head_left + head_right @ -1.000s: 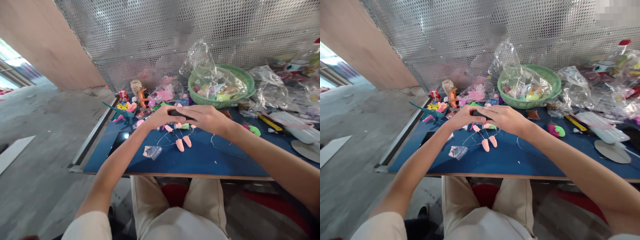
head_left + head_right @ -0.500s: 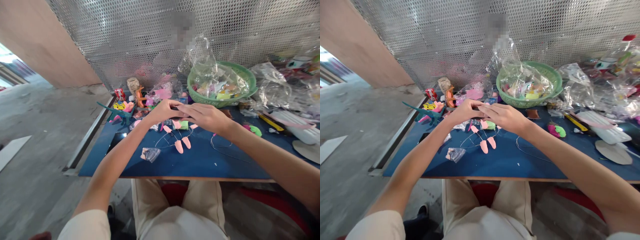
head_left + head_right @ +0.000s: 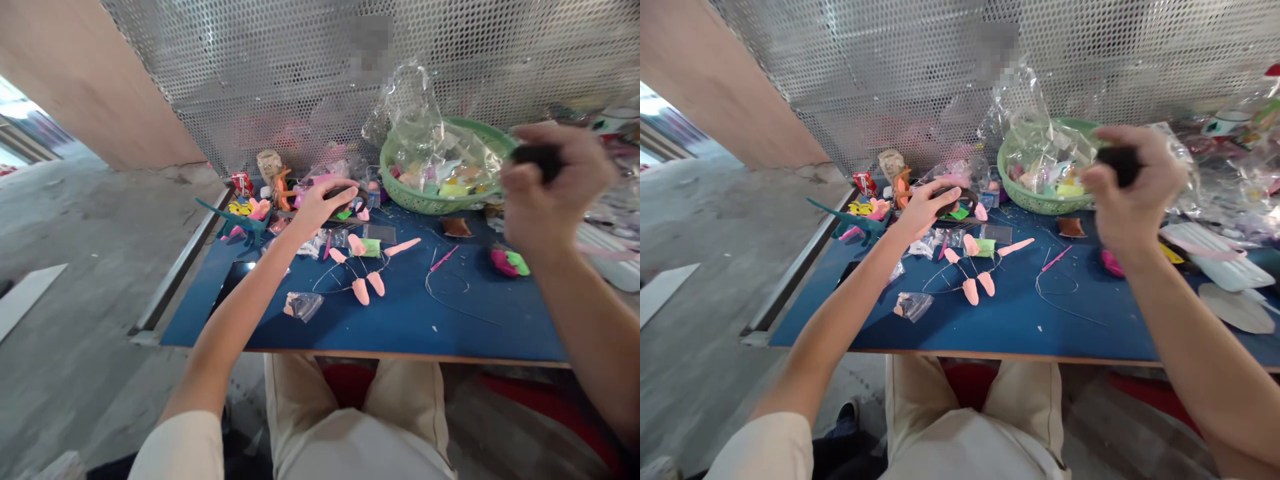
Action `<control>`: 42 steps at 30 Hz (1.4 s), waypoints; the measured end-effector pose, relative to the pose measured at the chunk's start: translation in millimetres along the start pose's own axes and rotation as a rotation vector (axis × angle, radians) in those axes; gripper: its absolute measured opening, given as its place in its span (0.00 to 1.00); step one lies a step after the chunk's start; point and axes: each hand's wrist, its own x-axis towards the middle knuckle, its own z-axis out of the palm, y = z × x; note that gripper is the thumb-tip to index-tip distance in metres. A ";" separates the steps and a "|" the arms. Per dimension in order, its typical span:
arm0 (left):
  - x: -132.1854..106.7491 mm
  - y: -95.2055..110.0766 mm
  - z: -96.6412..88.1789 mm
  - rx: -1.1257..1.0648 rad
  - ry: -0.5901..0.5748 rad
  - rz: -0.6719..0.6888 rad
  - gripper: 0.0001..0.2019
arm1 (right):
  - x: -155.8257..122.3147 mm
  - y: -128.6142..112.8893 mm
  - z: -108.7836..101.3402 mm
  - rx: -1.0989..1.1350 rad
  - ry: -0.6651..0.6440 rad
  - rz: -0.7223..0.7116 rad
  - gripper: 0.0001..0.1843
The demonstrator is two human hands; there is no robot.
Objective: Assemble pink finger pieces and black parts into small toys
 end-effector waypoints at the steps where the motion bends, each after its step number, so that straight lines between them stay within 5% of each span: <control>1: 0.3 1.0 7.3 0.022 -0.021 0.028 0.14 | -8.6 -11.3 4.6 -0.024 -0.113 -0.061 0.42; 4: 1.2 9.1 29.0 0.072 -0.058 0.078 0.15 | -28.3 -34.8 30.4 -0.025 -0.419 -0.102 0.38; 7: 1.0 19.8 39.7 0.110 -0.060 0.081 0.13 | -34.1 -34.3 57.8 0.034 -0.542 -0.045 0.23; 9: 1.0 26.0 34.1 0.108 0.051 0.102 0.12 | -33.0 -24.9 64.6 0.104 -0.544 0.031 0.18; 13: 3.2 33.1 1.7 -0.109 0.471 0.143 0.10 | -28.7 -3.3 46.5 0.515 -0.381 0.311 0.19; 15: 4.3 32.2 -7.1 -0.213 0.524 0.107 0.09 | -26.4 2.4 32.8 0.744 -0.260 0.483 0.14; 19: 9.5 17.8 17.0 -0.299 0.420 0.002 0.12 | -21.9 -1.3 20.5 0.905 -0.175 0.613 0.21; 24: 33.1 -12.1 67.1 -0.345 0.169 -0.097 0.17 | -22.2 -11.8 19.2 0.978 -0.239 0.524 0.11; 26: 43.0 -23.4 75.8 -0.290 0.061 -0.156 0.13 | -25.4 -9.7 15.7 0.930 -0.280 0.492 0.18; 28: 49.3 -33.7 78.5 -0.145 -0.067 -0.211 0.08 | -30.4 -3.5 11.7 0.803 -0.310 0.458 0.25; 32: 50.9 -51.0 79.0 0.123 -0.268 -0.202 0.16 | -43.1 11.0 9.1 0.575 -0.353 0.383 0.19; 37: 47.8 -61.5 83.1 0.349 -0.230 -0.130 0.24 | -54.4 21.3 13.4 0.679 -0.325 0.432 0.26; 42: 47.2 -64.9 81.3 0.614 -0.284 -0.036 0.22 | -56.4 30.5 15.7 0.664 -0.302 0.368 0.14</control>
